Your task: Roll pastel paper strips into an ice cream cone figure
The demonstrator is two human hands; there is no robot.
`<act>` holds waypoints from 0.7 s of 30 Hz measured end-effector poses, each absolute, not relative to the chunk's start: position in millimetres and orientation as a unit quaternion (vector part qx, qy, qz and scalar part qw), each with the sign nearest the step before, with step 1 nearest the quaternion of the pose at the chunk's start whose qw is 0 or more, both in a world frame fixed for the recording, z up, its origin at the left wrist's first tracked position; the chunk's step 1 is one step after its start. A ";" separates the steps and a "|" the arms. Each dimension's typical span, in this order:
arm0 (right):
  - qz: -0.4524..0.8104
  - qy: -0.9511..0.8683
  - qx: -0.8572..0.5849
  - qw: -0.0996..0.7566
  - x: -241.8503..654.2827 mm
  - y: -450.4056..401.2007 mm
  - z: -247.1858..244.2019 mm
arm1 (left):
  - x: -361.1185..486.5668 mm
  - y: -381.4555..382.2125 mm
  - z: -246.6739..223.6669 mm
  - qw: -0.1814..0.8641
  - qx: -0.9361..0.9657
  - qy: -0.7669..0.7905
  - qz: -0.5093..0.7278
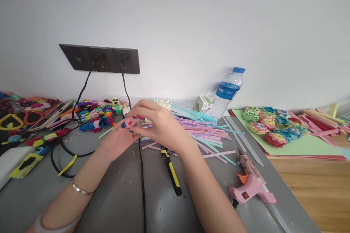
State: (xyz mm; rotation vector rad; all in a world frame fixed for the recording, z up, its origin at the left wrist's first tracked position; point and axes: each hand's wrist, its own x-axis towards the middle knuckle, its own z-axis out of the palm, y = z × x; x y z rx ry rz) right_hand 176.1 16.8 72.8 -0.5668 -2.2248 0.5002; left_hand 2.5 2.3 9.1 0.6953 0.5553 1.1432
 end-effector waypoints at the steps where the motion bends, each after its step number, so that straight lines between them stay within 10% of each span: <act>1: 0.191 -0.873 -0.227 0.387 176.5 16.2 73.4 | 2.3 2.5 9.3 0.748 0.321 0.253 0.523; 12: 0.188 -0.874 -0.240 0.378 177.6 15.8 73.5 | 2.8 3.6 7.8 0.729 0.352 0.255 0.529; 21: 0.257 -0.844 -0.276 0.383 182.6 24.3 68.2 | 3.0 6.2 0.0 0.507 0.467 0.336 0.643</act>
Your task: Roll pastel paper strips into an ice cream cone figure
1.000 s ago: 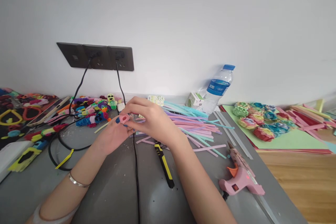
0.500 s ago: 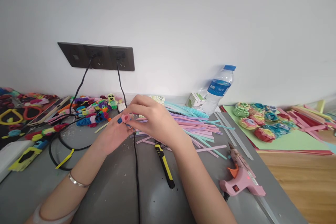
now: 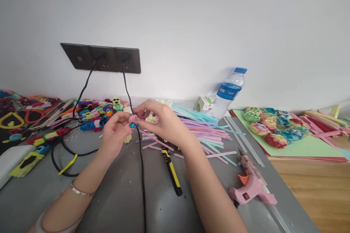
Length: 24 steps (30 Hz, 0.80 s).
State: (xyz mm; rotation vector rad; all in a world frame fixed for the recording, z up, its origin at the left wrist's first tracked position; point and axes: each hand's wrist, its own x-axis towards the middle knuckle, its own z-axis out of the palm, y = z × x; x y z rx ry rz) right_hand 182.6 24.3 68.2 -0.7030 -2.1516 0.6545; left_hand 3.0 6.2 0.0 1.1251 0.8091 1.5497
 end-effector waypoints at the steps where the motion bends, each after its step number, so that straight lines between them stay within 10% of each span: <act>1: 0.264 -0.843 -0.274 0.381 182.6 25.0 67.7 | 3.0 6.2 -0.6 0.486 0.484 0.335 0.645; 24: 0.270 -0.833 -0.243 0.416 175.1 23.9 65.6 | 5.0 -1.6 5.1 0.333 0.553 0.357 0.675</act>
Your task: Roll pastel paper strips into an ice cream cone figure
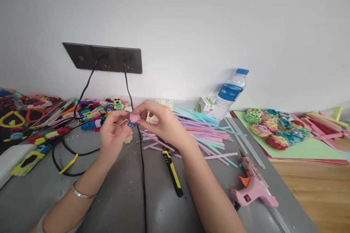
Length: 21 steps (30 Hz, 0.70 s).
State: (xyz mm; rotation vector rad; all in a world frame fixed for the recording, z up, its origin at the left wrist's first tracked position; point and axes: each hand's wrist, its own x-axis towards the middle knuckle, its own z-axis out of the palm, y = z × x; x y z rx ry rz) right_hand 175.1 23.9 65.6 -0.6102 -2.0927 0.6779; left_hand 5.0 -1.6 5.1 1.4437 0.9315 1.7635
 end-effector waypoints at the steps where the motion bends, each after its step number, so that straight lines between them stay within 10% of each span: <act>1: 0.266 -0.837 -0.236 0.417 174.6 23.5 65.7 | 5.2 -1.6 5.9 0.346 0.549 0.354 0.674; 21: 0.232 -0.853 -0.230 0.408 174.6 23.2 65.6 | 1.2 -0.7 3.9 0.368 0.535 0.368 0.666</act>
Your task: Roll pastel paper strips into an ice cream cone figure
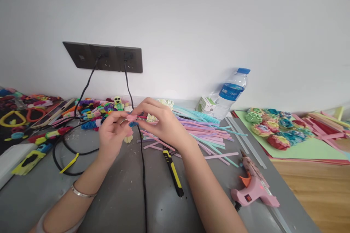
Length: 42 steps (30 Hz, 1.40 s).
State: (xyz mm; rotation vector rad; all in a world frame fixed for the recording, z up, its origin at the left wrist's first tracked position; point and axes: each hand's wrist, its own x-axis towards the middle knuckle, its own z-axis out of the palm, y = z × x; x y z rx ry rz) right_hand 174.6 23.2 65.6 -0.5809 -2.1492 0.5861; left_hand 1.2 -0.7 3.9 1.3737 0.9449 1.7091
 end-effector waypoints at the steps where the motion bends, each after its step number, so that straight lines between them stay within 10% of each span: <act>1: 0.233 -0.852 -0.232 0.406 174.5 23.0 65.8 | 1.3 -0.8 4.3 0.367 0.535 0.373 0.663; 42: 0.313 -0.825 -0.280 0.379 179.2 27.0 61.1 | -0.6 7.0 0.6 0.442 0.505 0.350 0.653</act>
